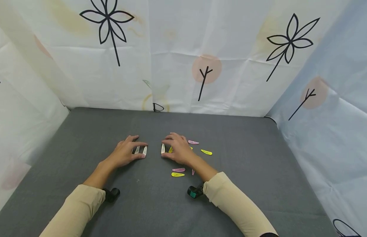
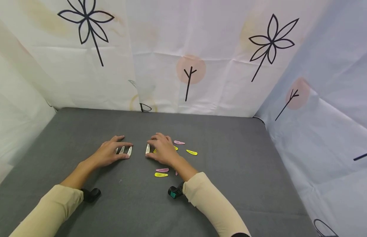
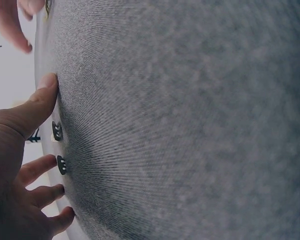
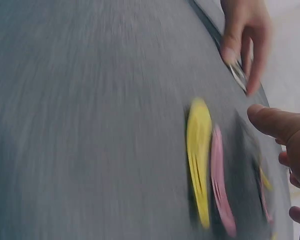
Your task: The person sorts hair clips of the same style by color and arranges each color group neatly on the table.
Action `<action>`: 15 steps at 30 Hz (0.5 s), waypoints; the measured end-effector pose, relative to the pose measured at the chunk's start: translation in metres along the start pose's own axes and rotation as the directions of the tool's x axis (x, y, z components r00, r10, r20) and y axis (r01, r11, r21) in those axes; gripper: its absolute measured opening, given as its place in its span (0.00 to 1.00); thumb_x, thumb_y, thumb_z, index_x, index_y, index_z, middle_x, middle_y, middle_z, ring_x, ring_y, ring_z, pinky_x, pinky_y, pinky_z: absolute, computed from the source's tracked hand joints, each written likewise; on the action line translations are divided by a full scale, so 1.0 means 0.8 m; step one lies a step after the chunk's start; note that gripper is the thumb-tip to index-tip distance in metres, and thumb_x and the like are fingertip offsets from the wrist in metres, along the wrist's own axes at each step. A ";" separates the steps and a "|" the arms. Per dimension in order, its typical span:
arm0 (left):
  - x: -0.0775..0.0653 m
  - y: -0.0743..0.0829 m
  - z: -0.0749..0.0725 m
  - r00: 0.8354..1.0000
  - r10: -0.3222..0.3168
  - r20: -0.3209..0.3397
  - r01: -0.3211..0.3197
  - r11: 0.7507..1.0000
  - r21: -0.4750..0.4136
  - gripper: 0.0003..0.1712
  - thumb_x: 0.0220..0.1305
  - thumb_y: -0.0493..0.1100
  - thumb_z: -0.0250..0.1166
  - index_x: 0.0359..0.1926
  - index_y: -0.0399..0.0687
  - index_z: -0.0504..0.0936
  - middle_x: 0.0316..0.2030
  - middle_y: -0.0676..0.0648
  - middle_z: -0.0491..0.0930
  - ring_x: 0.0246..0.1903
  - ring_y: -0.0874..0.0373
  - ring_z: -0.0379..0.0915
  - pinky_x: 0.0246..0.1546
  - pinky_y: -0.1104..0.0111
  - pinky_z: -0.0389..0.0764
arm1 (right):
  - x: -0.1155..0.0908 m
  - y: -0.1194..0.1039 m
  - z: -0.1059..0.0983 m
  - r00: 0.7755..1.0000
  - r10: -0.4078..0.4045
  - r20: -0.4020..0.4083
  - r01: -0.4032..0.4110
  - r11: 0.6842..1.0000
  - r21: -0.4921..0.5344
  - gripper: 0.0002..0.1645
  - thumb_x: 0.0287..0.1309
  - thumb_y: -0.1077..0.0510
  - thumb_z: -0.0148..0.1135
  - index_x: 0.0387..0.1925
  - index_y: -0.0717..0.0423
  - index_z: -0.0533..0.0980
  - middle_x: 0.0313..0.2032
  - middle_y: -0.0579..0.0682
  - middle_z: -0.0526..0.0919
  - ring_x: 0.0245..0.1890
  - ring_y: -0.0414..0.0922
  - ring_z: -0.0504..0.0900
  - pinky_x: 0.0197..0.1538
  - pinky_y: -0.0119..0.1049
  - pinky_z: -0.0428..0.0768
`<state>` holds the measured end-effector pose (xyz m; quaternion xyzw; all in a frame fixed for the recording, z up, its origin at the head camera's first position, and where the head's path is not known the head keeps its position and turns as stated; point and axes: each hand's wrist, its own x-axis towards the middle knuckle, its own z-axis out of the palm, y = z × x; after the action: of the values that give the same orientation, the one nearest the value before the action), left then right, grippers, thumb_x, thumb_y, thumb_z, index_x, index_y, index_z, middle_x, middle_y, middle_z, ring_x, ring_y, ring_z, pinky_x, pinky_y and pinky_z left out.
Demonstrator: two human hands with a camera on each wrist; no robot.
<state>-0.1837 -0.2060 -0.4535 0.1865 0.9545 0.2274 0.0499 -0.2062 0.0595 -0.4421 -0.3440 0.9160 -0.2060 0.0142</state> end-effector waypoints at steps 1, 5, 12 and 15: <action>0.000 0.000 0.000 1.000 -0.001 0.000 0.001 1.000 0.002 0.29 0.61 0.52 0.71 0.62 0.50 0.80 0.68 0.28 0.62 0.68 0.31 0.55 0.60 0.32 0.55 | 0.004 -0.005 0.004 1.000 0.003 0.003 -0.003 1.000 -0.007 0.32 0.58 0.44 0.71 0.61 0.54 0.78 0.63 0.53 0.75 0.72 0.54 0.61 0.68 0.59 0.59; 0.001 0.001 0.001 1.000 0.002 -0.004 -0.002 1.000 0.013 0.29 0.60 0.52 0.71 0.62 0.50 0.81 0.68 0.28 0.62 0.68 0.31 0.56 0.59 0.31 0.56 | 0.019 -0.022 0.018 1.000 0.024 0.006 -0.024 0.998 -0.057 0.32 0.58 0.41 0.70 0.61 0.50 0.79 0.63 0.49 0.75 0.72 0.51 0.62 0.68 0.54 0.62; 0.002 0.000 0.003 1.000 -0.003 -0.011 0.003 1.000 0.018 0.29 0.60 0.51 0.72 0.61 0.49 0.81 0.68 0.28 0.62 0.68 0.32 0.57 0.59 0.32 0.56 | 0.031 -0.035 0.032 0.998 0.059 0.036 -0.056 0.996 -0.071 0.32 0.59 0.40 0.69 0.62 0.47 0.78 0.63 0.47 0.75 0.72 0.48 0.61 0.68 0.53 0.63; 0.002 -0.001 0.002 1.000 -0.003 -0.013 0.003 1.000 0.017 0.29 0.60 0.51 0.72 0.61 0.48 0.81 0.68 0.28 0.63 0.67 0.32 0.57 0.59 0.32 0.56 | 0.033 -0.037 0.034 0.997 0.068 0.032 -0.066 0.996 -0.064 0.32 0.59 0.40 0.69 0.62 0.47 0.78 0.63 0.46 0.75 0.72 0.48 0.62 0.67 0.53 0.64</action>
<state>-0.1855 -0.2054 -0.4555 0.1840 0.9570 0.2203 0.0423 -0.2035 0.0128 -0.4524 -0.3168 0.9327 -0.1706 0.0260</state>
